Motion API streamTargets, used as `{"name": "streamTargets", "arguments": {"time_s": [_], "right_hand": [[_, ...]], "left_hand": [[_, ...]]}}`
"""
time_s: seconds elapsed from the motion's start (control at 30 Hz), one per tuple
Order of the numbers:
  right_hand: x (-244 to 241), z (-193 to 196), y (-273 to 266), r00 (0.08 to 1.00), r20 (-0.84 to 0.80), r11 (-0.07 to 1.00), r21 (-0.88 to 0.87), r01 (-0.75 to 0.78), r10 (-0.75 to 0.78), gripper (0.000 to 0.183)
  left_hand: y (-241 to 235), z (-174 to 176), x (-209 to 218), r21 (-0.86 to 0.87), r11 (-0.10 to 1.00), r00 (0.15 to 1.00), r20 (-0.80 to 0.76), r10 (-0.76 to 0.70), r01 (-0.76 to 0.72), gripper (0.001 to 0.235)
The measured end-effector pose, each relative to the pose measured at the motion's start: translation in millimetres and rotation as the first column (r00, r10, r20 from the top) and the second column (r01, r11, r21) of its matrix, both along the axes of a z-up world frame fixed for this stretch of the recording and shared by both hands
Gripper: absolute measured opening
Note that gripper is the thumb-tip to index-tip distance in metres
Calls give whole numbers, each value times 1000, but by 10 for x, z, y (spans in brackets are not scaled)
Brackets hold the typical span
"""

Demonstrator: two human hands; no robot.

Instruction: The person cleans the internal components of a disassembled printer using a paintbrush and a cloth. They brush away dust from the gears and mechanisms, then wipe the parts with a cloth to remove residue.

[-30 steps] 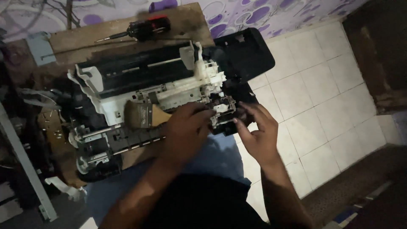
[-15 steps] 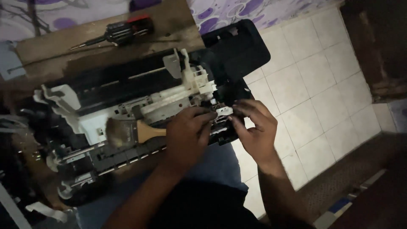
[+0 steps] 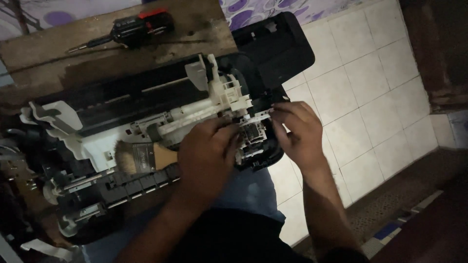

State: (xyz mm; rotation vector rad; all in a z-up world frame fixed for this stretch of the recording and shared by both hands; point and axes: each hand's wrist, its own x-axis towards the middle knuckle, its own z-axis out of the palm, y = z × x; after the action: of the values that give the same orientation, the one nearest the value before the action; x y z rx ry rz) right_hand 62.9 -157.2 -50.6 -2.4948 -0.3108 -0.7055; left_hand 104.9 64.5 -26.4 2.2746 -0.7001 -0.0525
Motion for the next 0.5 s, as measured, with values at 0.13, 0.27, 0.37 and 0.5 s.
{"name": "streamTargets", "arguments": {"time_s": [0.13, 0.27, 0.37, 0.5], "right_hand": [[38, -46, -84, 1000, 12, 999, -44, -24, 25, 7], [34, -108, -167, 998, -9, 997, -39, -66, 66, 4], [41, -61, -138, 995, -18, 993, -61, -103, 102, 3], [50, 11, -57, 991, -67, 991, -65, -119, 114, 4]], "left_hand": [[107, -33, -15, -35, 998, 998, 40, 50, -49, 14], [193, -71, -2, -61, 996, 997, 24, 70, -69, 14], [234, -91, -15, -84, 993, 996, 46, 83, -79, 13], [256, -106, -48, -81, 991, 993, 41, 107, -103, 14]]}}
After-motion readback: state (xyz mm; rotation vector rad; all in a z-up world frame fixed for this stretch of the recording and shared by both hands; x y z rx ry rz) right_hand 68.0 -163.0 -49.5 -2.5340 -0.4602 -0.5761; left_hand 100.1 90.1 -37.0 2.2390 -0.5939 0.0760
